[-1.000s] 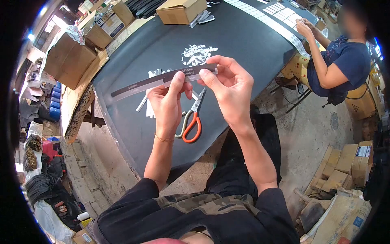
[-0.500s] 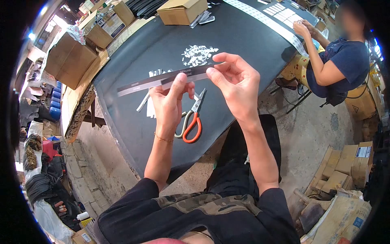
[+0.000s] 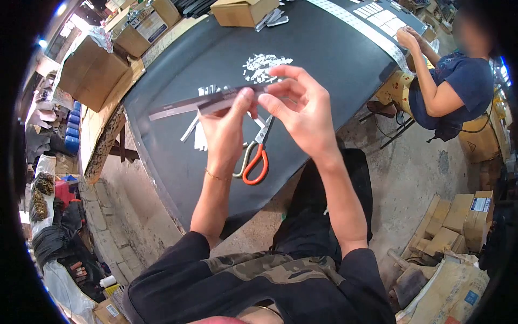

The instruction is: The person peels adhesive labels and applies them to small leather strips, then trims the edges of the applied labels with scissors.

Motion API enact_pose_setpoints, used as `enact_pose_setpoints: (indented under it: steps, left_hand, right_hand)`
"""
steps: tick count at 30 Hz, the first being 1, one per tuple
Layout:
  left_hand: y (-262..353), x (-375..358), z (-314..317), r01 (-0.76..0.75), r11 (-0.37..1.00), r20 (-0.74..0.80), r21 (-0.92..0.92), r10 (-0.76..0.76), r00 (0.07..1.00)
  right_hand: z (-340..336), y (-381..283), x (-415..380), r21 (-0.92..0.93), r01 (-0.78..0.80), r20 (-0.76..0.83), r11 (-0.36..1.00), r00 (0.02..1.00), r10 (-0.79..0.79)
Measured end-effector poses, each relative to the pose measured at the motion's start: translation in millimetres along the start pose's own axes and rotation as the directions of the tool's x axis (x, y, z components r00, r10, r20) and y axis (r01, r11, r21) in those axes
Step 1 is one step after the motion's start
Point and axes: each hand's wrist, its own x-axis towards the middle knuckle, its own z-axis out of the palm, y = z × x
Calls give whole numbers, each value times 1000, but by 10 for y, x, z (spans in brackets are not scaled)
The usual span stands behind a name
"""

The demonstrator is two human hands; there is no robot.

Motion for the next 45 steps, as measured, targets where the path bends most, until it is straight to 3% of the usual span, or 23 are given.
enact_pose_setpoints:
  steps: [2,4,5,8,9,10,12,16,18,19,24,26,27,28,31,32,34,38,40,41,42,44,45]
  left_hand:
    - [53,75,-78,-56,998,-64,-13,55,996]
    - [126,135,-172,-114,992,-111,-60,107,988]
    - [148,160,-216,-139,989,-135,-56,131,982]
    - [165,196,-266,-170,982,-166,-79,155,974]
    - [156,199,-273,-172,983,-161,-67,159,974]
    - [154,196,-284,-176,983,-158,-54,166,973]
    - [172,167,-283,-169,985,-156,-31,162,974]
    - [211,159,-290,-209,978,-155,21,210,965]
    - [221,179,-320,-245,969,-163,27,246,955]
    - [235,187,-334,-251,968,-167,23,252,953]
    - [267,202,-391,-279,960,-184,2,275,944]
    - [269,199,-402,-280,960,-180,-13,273,945]
    - [271,202,-400,-280,960,-175,-25,272,946]
    - [277,202,-394,-287,958,-174,-26,279,945]
    - [287,190,-373,-232,965,-170,-125,210,963]
    - [284,193,-365,-213,964,-165,-162,186,969]
    - [271,185,-369,-193,960,-167,-201,160,973]
    - [296,176,-371,-142,961,-121,-238,116,986]
    - [305,150,-356,-123,965,-127,-233,95,987]
    - [297,146,-349,-107,970,-123,-217,82,989]
    - [289,149,-335,-93,976,-118,-199,70,990]
    - [254,147,-288,-112,975,-125,-191,89,988]
    - [234,133,-264,-104,981,-124,-167,84,989]
  right_hand:
    - [-21,68,-24,-6,-57,45,998,997,58]
    - [-110,236,-48,-416,-152,199,897,947,253]
    - [-95,309,-120,-614,-101,249,783,916,313]
    - [123,848,-512,-744,193,432,640,869,240]
    - [232,896,-642,-827,191,407,528,852,329]
    - [334,915,-740,-823,186,400,537,861,316]
    - [442,1047,-841,-855,329,421,402,891,167]
    - [305,987,-889,-854,364,454,372,870,190]
    - [182,963,-883,-867,407,457,286,879,134]
    - [108,927,-875,-883,386,444,269,872,207]
    - [-173,820,-896,-932,320,344,171,928,139]
    - [-283,852,-914,-973,228,231,39,954,191]
    - [-318,832,-887,-976,212,217,46,947,237]
    - [-326,803,-858,-975,215,220,46,948,230]
    - [-322,744,-800,-960,264,197,-93,875,442]
    - [-312,724,-761,-959,268,202,-92,875,441]
    - [-302,659,-668,-965,242,117,-102,743,659]
    - [-680,553,-664,-961,271,243,57,724,645]
    - [-972,513,-629,-928,30,287,371,694,661]
    - [-1159,553,-668,-829,-232,262,508,641,721]
    - [-1173,421,-686,-569,-583,249,580,550,797]
    - [-1341,452,-814,-173,-586,386,791,699,602]
    - [-1332,405,-797,-171,-583,393,794,699,598]
